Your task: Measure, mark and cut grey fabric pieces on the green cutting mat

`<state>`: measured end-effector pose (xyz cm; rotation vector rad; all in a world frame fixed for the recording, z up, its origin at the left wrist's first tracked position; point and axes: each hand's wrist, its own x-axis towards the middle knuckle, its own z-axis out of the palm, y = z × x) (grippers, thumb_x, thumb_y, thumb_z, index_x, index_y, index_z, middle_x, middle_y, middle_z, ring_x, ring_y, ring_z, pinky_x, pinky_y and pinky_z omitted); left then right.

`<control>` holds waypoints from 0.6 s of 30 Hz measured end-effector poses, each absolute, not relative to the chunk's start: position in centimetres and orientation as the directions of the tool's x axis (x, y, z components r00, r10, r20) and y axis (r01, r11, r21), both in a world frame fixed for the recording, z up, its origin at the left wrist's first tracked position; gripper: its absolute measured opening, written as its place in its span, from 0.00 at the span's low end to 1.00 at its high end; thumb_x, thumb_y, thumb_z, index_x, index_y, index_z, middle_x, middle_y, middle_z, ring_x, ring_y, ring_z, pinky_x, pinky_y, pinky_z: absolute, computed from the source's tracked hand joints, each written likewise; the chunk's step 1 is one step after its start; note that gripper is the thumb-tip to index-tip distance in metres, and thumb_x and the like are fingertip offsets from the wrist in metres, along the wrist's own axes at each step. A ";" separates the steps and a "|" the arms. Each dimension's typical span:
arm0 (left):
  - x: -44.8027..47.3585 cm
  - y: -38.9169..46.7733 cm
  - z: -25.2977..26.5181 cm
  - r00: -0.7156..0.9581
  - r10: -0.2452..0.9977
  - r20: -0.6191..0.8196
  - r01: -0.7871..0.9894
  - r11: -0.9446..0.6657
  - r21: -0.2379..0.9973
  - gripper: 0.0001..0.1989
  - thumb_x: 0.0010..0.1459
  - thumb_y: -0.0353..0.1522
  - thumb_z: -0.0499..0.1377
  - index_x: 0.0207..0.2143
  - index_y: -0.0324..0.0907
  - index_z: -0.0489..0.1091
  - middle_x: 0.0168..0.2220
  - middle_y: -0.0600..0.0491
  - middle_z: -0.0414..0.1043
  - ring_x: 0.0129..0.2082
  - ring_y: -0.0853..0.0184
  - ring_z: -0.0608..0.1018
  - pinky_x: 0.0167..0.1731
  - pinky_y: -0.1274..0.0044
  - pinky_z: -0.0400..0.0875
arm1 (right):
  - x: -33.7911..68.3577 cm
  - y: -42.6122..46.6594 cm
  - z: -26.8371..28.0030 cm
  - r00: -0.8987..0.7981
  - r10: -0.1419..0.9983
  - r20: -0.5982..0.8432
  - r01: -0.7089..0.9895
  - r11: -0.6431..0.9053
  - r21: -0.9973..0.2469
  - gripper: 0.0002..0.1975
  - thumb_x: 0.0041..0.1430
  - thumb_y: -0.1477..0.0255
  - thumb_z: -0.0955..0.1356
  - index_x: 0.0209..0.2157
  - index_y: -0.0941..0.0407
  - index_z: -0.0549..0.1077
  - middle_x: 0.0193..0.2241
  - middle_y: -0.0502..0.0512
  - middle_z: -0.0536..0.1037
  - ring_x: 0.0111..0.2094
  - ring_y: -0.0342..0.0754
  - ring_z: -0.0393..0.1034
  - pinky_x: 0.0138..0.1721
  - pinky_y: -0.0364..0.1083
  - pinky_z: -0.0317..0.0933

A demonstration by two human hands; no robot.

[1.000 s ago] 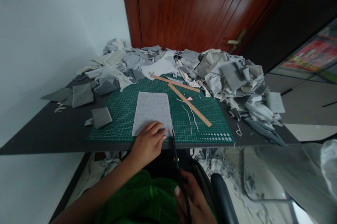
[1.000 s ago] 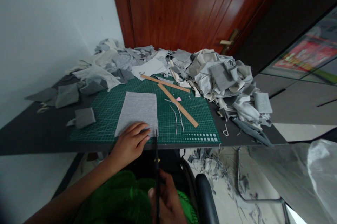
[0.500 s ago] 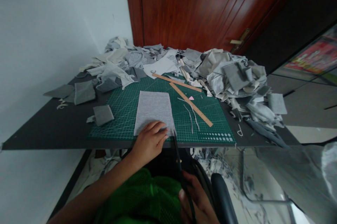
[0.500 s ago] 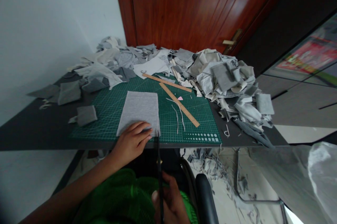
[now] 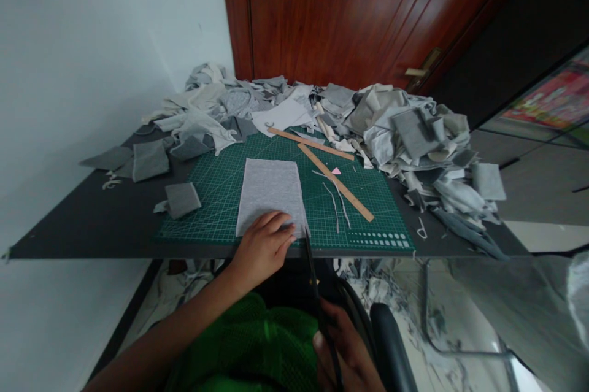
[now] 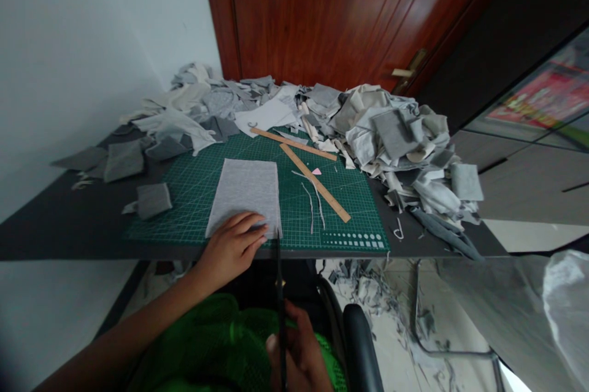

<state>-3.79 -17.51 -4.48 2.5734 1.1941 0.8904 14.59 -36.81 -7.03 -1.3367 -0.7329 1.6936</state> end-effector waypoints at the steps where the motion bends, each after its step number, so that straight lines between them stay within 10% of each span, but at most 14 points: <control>1: -3.8 -17.5 -4.5 0.504 0.741 0.443 0.640 -0.665 0.384 0.12 0.66 0.27 0.60 0.48 0.45 0.80 0.53 0.49 0.77 0.56 0.56 0.75 0.58 0.61 0.73 | 14.4 -36.8 -7.2 -0.058 0.866 -0.497 -0.261 -0.494 -0.829 0.33 0.60 0.46 0.72 0.62 0.42 0.64 0.29 0.51 0.78 0.22 0.49 0.71 0.25 0.47 0.62; 6: -3.8 -17.5 -4.6 0.508 0.741 0.440 0.642 -0.666 0.380 0.12 0.66 0.27 0.60 0.48 0.45 0.80 0.53 0.49 0.77 0.56 0.55 0.75 0.57 0.61 0.73 | 13.9 -36.5 -8.5 0.001 0.847 -0.532 -0.258 -0.513 -0.818 0.42 0.46 0.39 0.76 0.57 0.45 0.67 0.21 0.46 0.72 0.19 0.48 0.65 0.22 0.45 0.56; 18: -3.9 -17.4 -4.8 0.507 0.721 0.473 0.627 -0.685 0.371 0.10 0.66 0.28 0.61 0.47 0.44 0.80 0.53 0.48 0.77 0.55 0.55 0.76 0.55 0.59 0.75 | 13.1 -36.3 -6.0 0.104 0.834 -0.542 -0.282 -0.498 -0.820 0.39 0.49 0.43 0.76 0.56 0.49 0.69 0.22 0.47 0.75 0.18 0.43 0.63 0.22 0.42 0.56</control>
